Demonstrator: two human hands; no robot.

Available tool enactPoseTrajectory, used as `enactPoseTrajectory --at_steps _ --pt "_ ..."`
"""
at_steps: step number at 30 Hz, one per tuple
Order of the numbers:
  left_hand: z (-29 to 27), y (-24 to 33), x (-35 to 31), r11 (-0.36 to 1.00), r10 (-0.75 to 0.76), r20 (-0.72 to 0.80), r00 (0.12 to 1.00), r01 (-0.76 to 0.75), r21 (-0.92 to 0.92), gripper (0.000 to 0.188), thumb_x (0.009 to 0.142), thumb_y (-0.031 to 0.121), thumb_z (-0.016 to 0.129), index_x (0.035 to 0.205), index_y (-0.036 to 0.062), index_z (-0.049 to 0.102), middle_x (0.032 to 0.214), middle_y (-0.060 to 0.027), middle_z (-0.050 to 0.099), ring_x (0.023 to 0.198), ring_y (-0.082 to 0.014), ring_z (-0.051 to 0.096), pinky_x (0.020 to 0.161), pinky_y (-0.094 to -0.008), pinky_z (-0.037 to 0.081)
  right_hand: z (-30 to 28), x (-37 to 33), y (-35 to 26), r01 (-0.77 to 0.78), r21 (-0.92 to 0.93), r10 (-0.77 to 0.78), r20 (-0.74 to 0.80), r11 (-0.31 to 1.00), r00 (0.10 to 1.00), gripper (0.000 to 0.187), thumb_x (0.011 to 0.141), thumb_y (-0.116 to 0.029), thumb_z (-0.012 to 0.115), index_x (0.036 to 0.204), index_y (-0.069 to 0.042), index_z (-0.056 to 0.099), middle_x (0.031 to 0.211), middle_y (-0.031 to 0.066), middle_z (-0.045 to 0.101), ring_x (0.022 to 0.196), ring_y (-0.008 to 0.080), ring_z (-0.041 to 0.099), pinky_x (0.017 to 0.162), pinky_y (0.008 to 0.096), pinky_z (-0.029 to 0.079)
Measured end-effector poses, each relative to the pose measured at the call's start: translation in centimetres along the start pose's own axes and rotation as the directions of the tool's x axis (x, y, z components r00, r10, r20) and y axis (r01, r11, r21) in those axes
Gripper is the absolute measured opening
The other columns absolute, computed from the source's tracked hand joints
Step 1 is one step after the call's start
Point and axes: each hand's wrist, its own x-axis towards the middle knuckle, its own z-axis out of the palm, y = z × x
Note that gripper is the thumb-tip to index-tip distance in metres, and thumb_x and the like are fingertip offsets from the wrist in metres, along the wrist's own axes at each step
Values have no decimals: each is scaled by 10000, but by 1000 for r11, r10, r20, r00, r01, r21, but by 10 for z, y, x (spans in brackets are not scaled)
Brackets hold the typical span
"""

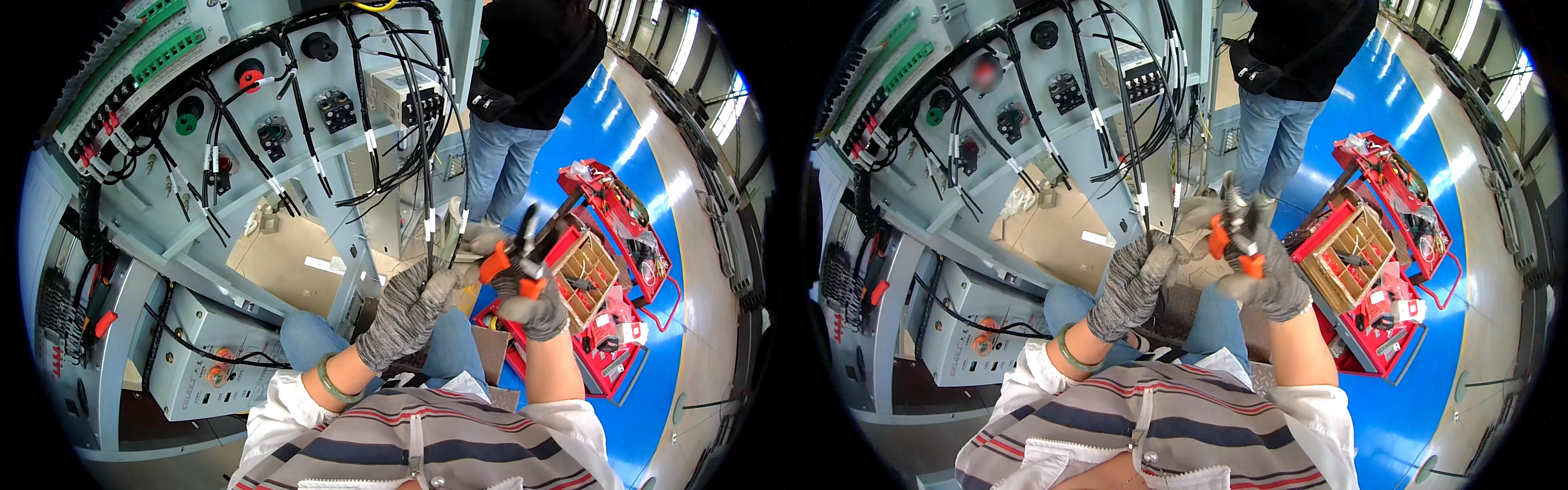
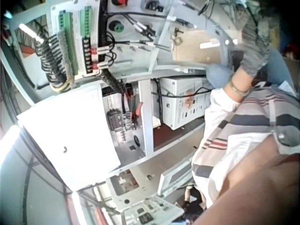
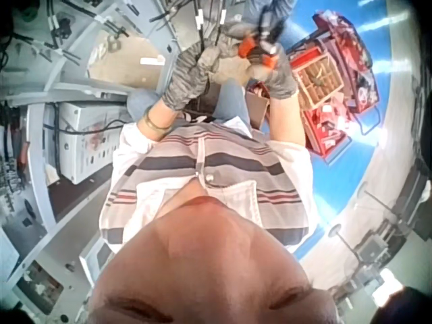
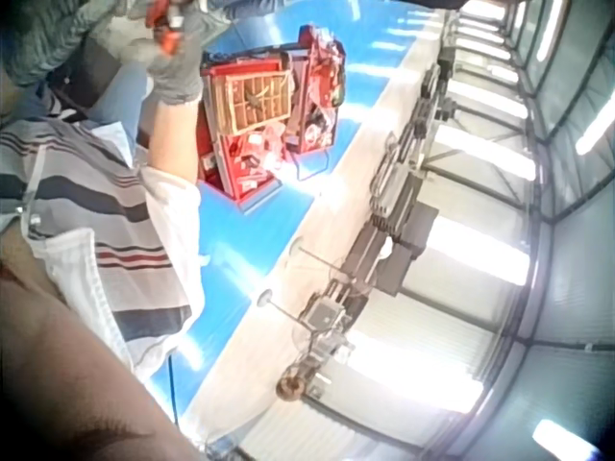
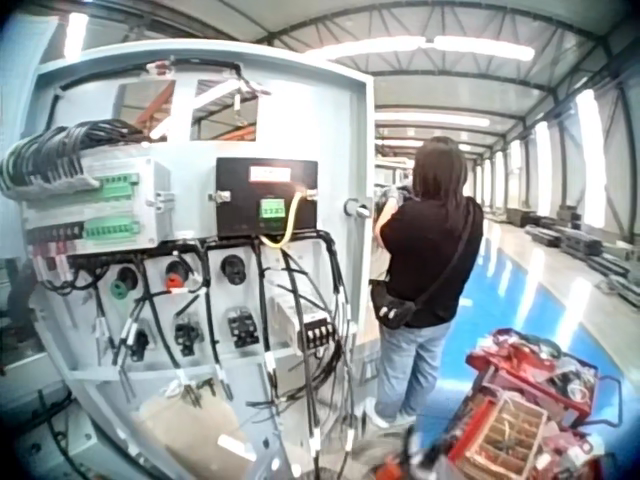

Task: The person strips insulation from multiple black and yellow wires using pliers and inserts the wire ends into terminal blocks inside an open electrical control panel. The person repeatedly selects wires, strips them, and connects them to terminals.

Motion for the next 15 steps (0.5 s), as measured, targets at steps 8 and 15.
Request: enactPoseTrajectory --at_steps 8,15 --pt "-1 -4 1 882 321 -27 947 -289 372 242 923 222 449 957 21 580 774 -87 591 704 -181 563 656 -312 447 1 26 -26 64 -269 35 347 961 937 729 644 -165 744 1297 -64 436 1182 138 553 1089 262 546 920 337 423" --pt "0 4 4 882 220 47 974 -220 418 285 921 247 433 885 12 591 720 -102 576 654 -189 541 621 -303 439 -8 64 -33 -114 118 96 148 986 984 804 558 -364 770 1224 5 510 1144 123 571 1054 216 533 900 347 430"
